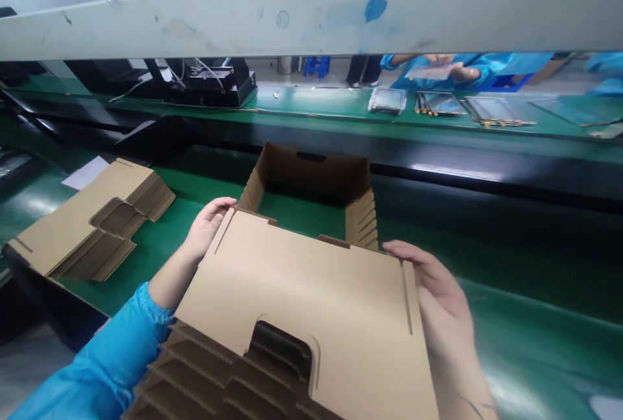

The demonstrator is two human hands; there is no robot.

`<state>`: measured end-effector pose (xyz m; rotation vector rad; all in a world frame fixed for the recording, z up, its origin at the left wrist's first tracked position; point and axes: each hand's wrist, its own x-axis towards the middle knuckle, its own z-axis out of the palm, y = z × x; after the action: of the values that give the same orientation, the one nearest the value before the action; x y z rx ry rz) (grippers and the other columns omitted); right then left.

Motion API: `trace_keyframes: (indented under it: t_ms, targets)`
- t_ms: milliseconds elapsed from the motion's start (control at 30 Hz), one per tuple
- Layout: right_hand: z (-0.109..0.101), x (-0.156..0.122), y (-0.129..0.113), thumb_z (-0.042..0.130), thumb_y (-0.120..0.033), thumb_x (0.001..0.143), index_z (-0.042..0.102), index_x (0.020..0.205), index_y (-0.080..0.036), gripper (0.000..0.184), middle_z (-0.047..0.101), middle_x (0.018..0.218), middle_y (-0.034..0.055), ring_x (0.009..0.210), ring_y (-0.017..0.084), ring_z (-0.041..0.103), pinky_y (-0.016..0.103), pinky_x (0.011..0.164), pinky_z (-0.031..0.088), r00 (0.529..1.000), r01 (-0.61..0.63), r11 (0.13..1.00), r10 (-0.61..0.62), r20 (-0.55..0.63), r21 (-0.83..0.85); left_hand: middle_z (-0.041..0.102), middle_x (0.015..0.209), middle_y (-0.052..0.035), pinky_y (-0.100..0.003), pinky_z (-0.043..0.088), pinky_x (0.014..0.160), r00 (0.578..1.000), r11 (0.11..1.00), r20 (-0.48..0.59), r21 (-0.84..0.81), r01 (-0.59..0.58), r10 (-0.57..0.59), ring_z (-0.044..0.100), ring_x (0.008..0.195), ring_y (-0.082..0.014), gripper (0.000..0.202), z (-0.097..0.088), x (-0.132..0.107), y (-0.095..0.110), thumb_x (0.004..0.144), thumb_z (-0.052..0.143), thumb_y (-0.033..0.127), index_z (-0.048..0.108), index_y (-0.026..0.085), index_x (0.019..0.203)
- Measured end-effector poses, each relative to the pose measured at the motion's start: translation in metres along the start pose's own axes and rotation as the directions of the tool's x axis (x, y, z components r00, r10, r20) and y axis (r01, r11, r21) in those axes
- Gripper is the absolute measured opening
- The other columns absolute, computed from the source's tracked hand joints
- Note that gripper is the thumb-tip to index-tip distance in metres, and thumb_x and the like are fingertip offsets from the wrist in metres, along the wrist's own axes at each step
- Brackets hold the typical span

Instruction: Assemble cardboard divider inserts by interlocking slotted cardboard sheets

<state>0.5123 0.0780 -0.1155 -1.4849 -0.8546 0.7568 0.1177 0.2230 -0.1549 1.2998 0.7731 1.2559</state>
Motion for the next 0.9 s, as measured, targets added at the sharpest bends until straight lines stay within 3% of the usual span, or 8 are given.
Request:
trace_keyframes:
  t_ms: [100,167,267,433,533,667,767,900]
  targets:
    - [-0.002,0.003,0.008,0.085,-0.057,0.072,0.088,0.105,-0.032,0.041,0.077,0.141,0.0051,0.137,0.033,0.069,0.036,0.112,0.058,0.999,0.033,0.998,-0.032,0.040,-0.045,0.077,0.115,-0.0109,-0.036,0.059,0.095,1.000,0.999,0.018,-0.045,-0.017,0.018,0.074,0.103,-0.0251,0.061,-0.001,0.000,0.001,0.094,0.086,0.070,0.081,0.020,0.128]
    - [-0.004,0.005,0.013,0.084,-0.067,0.075,0.089,0.103,-0.032,0.045,0.077,0.139,0.0065,0.138,0.035,0.067,0.039,0.118,0.054,0.995,0.067,0.997,-0.064,0.076,-0.033,0.076,0.114,-0.0117,-0.036,0.059,0.093,0.997,0.996,0.075,-0.091,-0.020,0.027,0.073,0.100,-0.0256,0.066,-0.004,0.000,0.002,0.092,0.085,0.073,0.080,0.019,0.129]
    - [-0.004,0.005,0.015,0.085,-0.082,0.074,0.090,0.101,-0.031,0.058,0.078,0.128,0.0098,0.122,0.033,0.073,0.035,0.101,0.061,0.980,0.129,0.988,-0.140,0.139,0.083,0.072,0.106,-0.0091,-0.032,0.056,0.081,0.987,0.994,0.153,-0.098,-0.042,0.056,0.068,0.085,-0.0202,0.070,-0.007,0.000,0.004,0.086,0.088,0.077,0.081,0.018,0.123]
    - [-0.002,-0.001,0.011,0.092,-0.085,0.067,0.091,0.101,-0.029,0.065,0.075,0.110,0.0114,0.086,0.024,0.072,0.028,0.071,0.061,0.961,0.131,0.981,-0.161,0.224,0.146,0.060,0.085,-0.0019,-0.026,0.043,0.063,0.963,0.991,0.248,-0.107,-0.082,0.106,0.051,0.068,-0.0127,0.079,-0.009,-0.001,0.007,0.074,0.092,0.085,0.083,0.016,0.111]
    - [-0.001,-0.002,0.012,0.094,-0.083,0.064,0.090,0.098,-0.027,0.066,0.072,0.095,0.0110,0.074,0.023,0.068,0.028,0.058,0.057,0.973,0.096,0.984,-0.124,0.196,0.147,0.059,0.076,0.0008,-0.024,0.038,0.056,0.962,0.990,0.256,-0.125,-0.064,0.094,0.047,0.059,-0.0101,0.071,-0.009,-0.002,0.007,0.080,0.092,0.080,0.082,0.017,0.109]
    - [-0.001,0.000,0.019,0.101,-0.075,0.060,0.089,0.097,-0.026,0.063,0.076,0.094,0.0112,0.076,0.024,0.071,0.028,0.060,0.059,0.997,0.074,0.994,-0.076,0.023,0.085,0.065,0.074,0.0002,-0.025,0.043,0.056,0.984,0.997,0.167,-0.067,-0.045,0.056,0.050,0.054,-0.0103,0.062,-0.009,-0.003,0.007,0.089,0.087,0.074,0.080,0.018,0.114]
    - [-0.001,0.001,0.021,0.101,-0.070,0.064,0.086,0.080,-0.025,0.050,0.077,0.093,0.0115,0.081,0.023,0.073,0.026,0.066,0.060,0.984,0.162,0.987,-0.162,-0.075,-0.002,0.070,0.078,-0.0035,-0.028,0.050,0.064,0.991,0.994,0.069,-0.023,-0.109,0.111,0.062,0.066,-0.0150,0.045,-0.011,-0.001,0.009,0.094,0.088,0.063,0.083,0.019,0.100]
    - [-0.005,0.000,0.016,0.099,-0.059,0.074,0.083,0.069,-0.025,0.038,0.075,0.087,0.0119,0.082,0.024,0.073,0.028,0.071,0.062,0.955,0.295,0.955,-0.295,0.017,-0.009,0.070,0.081,-0.0050,-0.031,0.052,0.070,0.962,0.974,0.158,-0.093,-0.209,0.221,0.065,0.074,-0.0175,0.026,-0.017,0.002,0.015,0.094,0.091,0.046,0.085,0.020,0.091]
